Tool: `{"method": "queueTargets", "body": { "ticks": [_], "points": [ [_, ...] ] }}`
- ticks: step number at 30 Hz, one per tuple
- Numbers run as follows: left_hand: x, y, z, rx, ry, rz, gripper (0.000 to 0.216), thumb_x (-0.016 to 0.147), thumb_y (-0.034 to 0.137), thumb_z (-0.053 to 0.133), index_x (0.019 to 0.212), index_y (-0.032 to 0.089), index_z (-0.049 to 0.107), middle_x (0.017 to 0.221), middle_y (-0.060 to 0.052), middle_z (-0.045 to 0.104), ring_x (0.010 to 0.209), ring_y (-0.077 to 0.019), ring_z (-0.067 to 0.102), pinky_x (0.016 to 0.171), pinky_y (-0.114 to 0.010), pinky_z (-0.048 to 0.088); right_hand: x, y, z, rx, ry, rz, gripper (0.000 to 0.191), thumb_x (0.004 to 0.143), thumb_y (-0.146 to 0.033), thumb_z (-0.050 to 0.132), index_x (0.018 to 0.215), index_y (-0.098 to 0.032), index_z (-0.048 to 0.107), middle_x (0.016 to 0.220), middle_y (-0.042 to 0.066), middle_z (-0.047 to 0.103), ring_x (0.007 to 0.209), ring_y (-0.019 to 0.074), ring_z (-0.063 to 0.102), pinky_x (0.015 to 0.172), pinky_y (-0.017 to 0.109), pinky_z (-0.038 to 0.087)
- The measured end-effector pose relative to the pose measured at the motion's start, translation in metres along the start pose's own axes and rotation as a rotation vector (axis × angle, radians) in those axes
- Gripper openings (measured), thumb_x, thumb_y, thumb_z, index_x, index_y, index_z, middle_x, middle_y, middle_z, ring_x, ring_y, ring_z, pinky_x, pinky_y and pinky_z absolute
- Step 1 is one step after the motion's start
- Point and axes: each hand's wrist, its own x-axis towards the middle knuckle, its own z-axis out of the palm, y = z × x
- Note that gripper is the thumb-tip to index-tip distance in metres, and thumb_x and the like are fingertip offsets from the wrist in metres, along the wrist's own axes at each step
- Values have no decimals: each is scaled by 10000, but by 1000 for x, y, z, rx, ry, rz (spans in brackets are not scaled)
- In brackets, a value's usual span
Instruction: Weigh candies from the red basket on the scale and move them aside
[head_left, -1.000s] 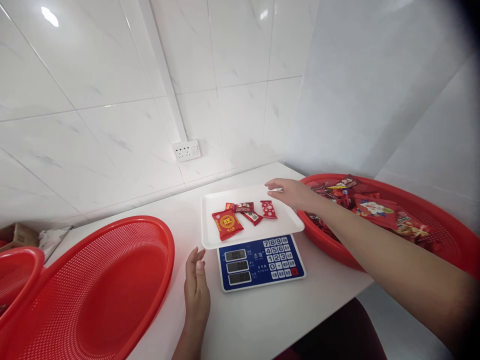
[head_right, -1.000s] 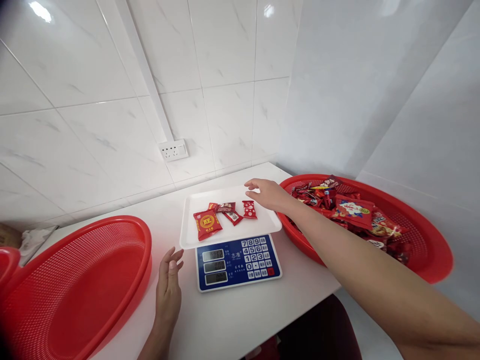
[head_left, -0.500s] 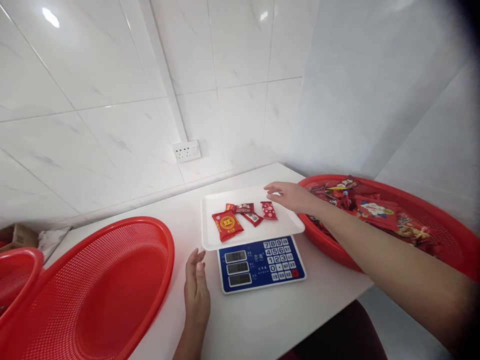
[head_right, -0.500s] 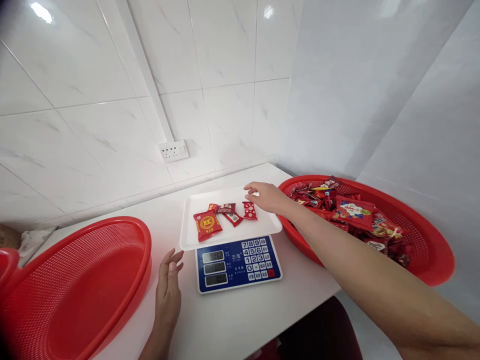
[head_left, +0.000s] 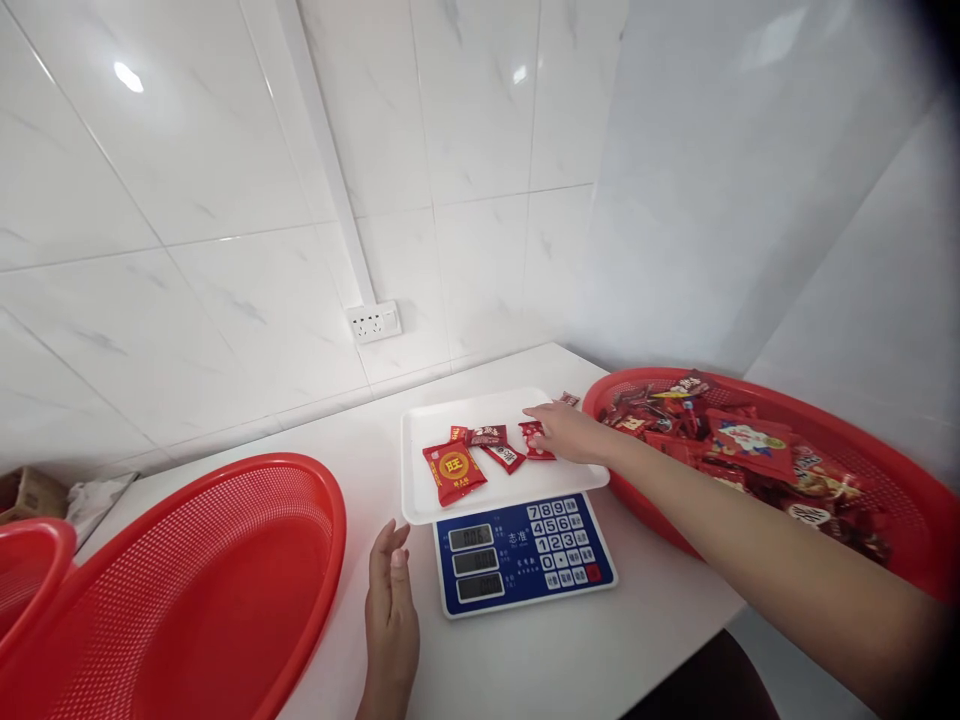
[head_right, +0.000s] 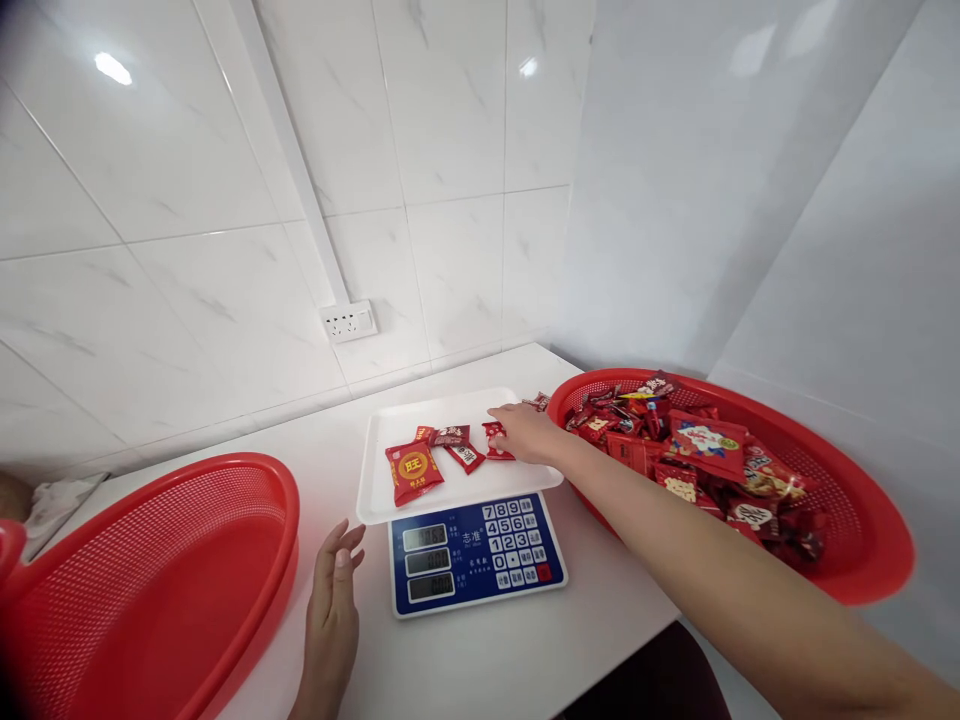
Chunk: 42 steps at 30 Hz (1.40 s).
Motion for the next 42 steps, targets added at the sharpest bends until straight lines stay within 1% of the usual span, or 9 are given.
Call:
{"method": "queueTargets", "body": {
  "ticks": [6,10,13,16,20,24,27,35,42],
  "points": [
    [-1,1,-1,9,-15,-9,505,858,564,359,1281,297,423,1300,-70,521,1188,-247,477,1002,-423,356,0,-4,-4,123,72,33,311,723,-266,608,1016,-164,627,1107,115,591,998,232,558,863,309,408],
    [-1,1,-2,17,-23,-13,510,861,566,344,1291,299,406,1313,-69,505,1196,-249,469,1008,-430,351,-6,-14,-17,339,154,69,99,741,-243,555,813,-180,580,913,60,626,820,179,576,719,278,433],
    [-1,1,-2,22,-26,-12,511,863,567,333,1292,298,398,1321,-68,498,1201,-250,465,1010,-435,349,-7,-23,-20,635,112,117,117,760,-161,446,831,-193,533,858,22,631,645,113,553,577,227,419],
    [-1,2,-1,28,-29,-7,512,862,568,331,1286,289,399,1318,-70,501,1202,-249,463,1010,-430,350,-9,-37,-16,670,56,108,196,764,-152,394,879,-202,545,758,-4,616,512,88,482,468,206,344],
    [0,1,-2,31,-29,-2,518,861,573,325,1281,280,399,1315,-74,501,1204,-248,458,1010,-426,351,-14,-65,-5,413,8,-21,197,780,-296,477,899,-207,607,756,14,639,603,123,545,515,221,350],
    [1,0,-3,39,-25,0,520,863,572,315,1285,276,386,1317,-75,496,1208,-247,452,1013,-430,345,-11,-89,6,159,-56,-17,298,753,-460,522,665,-193,621,751,51,664,693,180,590,527,250,349],
    [1,1,-4,43,-24,4,518,868,564,312,1291,272,379,1316,-77,499,1208,-244,452,1013,-426,346,-6,-96,10,81,-105,2,296,734,-427,544,562,-190,586,692,50,658,677,184,595,511,252,332],
    [-1,3,0,-52,29,39,492,866,528,374,1258,240,447,1270,-98,541,1183,-251,488,999,-411,359,-8,-94,6,156,-94,-82,173,704,-236,518,539,-189,541,697,21,650,666,149,573,509,233,332],
    [-4,4,3,-88,59,57,471,868,503,396,1242,229,479,1233,-109,569,1161,-259,508,994,-434,359,-21,-86,-28,461,24,-94,145,714,-280,507,619,-186,565,631,5,618,546,116,523,517,240,364]
  ]
}}
